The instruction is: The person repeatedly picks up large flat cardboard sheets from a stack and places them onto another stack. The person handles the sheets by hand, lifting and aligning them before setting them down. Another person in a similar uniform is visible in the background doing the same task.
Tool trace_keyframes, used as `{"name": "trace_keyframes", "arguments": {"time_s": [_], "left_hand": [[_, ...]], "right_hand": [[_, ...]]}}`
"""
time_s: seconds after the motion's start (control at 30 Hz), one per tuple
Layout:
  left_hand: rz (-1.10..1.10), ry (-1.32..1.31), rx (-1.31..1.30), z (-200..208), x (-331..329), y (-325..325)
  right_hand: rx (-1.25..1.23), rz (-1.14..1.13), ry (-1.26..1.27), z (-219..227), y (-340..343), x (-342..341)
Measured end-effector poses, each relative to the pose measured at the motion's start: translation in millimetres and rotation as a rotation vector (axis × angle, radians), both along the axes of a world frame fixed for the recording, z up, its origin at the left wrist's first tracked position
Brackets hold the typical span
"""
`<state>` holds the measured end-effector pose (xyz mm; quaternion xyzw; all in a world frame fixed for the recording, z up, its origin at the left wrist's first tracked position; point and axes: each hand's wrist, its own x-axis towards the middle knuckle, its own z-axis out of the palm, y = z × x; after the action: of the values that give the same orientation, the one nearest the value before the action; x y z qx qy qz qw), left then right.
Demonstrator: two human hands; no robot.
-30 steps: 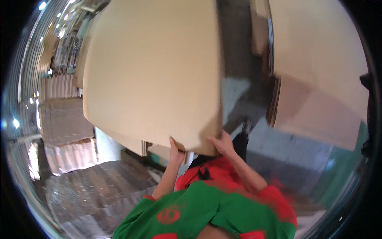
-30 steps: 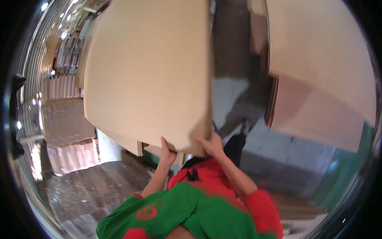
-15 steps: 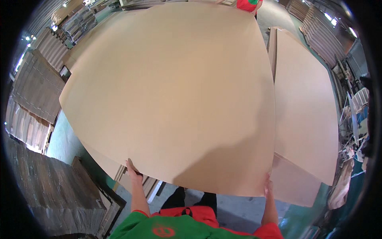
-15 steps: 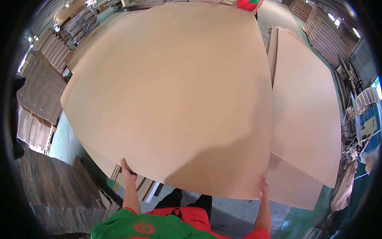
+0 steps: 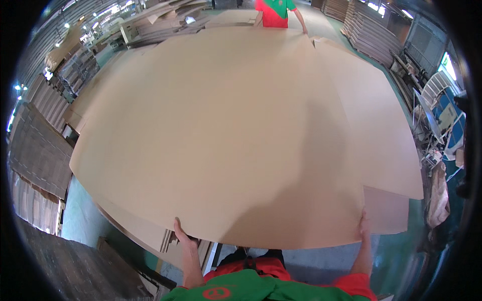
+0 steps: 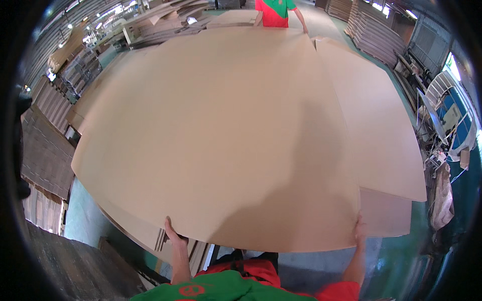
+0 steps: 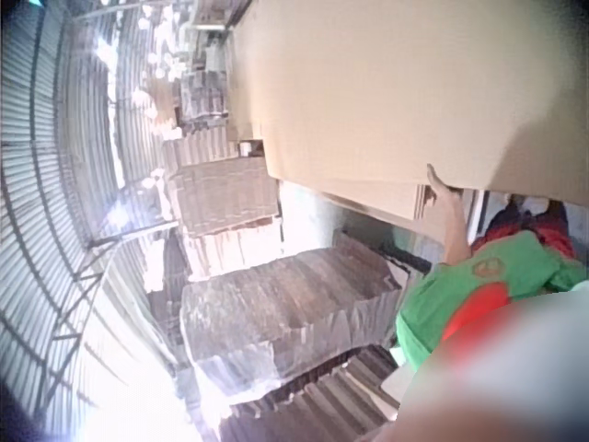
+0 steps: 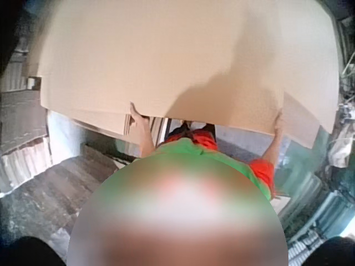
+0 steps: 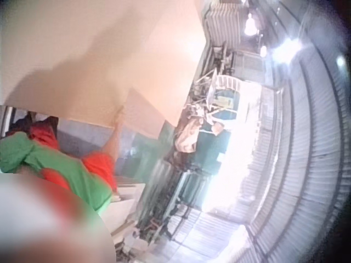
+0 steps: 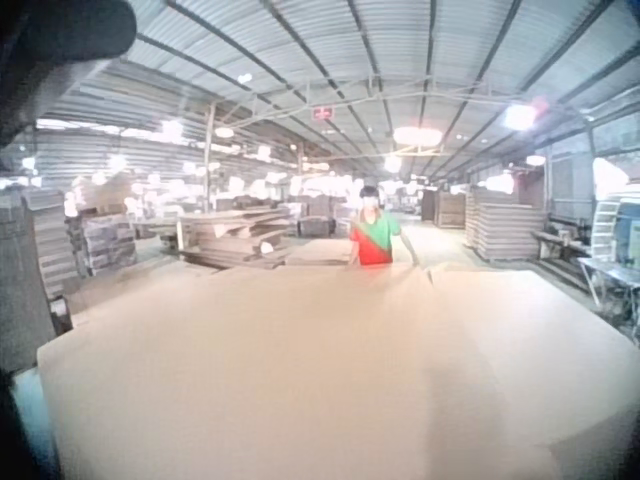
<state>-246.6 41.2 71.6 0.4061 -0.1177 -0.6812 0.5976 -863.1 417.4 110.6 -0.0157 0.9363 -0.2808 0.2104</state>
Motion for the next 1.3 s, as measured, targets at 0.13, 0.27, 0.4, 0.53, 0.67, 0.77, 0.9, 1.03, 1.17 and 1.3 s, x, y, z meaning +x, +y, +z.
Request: {"name": "trace_keyframes", "arguments": {"time_s": [0.13, 0.27, 0.4, 0.53, 0.67, 0.77, 0.9, 1.03, 1.17, 1.3], "left_hand": [[0.041, -0.048, -0.037, 27, -6, 6], [-0.043, -0.054, -0.178, 56, 2, -7], [-0.053, -0.187, -0.209, 99, 11, -5], [0.04, -0.336, -0.244, 145, 14, -9], [0.127, -0.426, -0.399, 204, 36, -35], [0.139, -0.597, -0.643, 264, 60, -56], [0.092, -0.82, -0.86, 369, 75, -58], [0.122, -0.912, -1.087, 467, 55, -43], [0.116, -1.005, -1.42, 558, 25, -25], [-0.167, -0.646, -1.666, 618, -53, -2]], "right_hand": [[-0.467, 0.006, 0.144, -17, -6, -6], [-0.093, -0.071, 0.161, -47, 4, 30], [-0.052, -0.139, -0.075, -45, 4, 63], [-0.11, -0.074, 0.034, -49, -1, 91], [-0.197, -0.079, -0.106, -86, -11, 128], [-0.29, -0.103, -0.195, -124, -41, 164], [-0.357, -0.113, -0.449, -157, -92, 234], [-0.689, -0.111, -0.748, -179, -152, 294], [-1.123, -0.092, -1.046, -167, -197, 331], [-1.365, 0.035, -1.172, -116, -228, 326]]}}
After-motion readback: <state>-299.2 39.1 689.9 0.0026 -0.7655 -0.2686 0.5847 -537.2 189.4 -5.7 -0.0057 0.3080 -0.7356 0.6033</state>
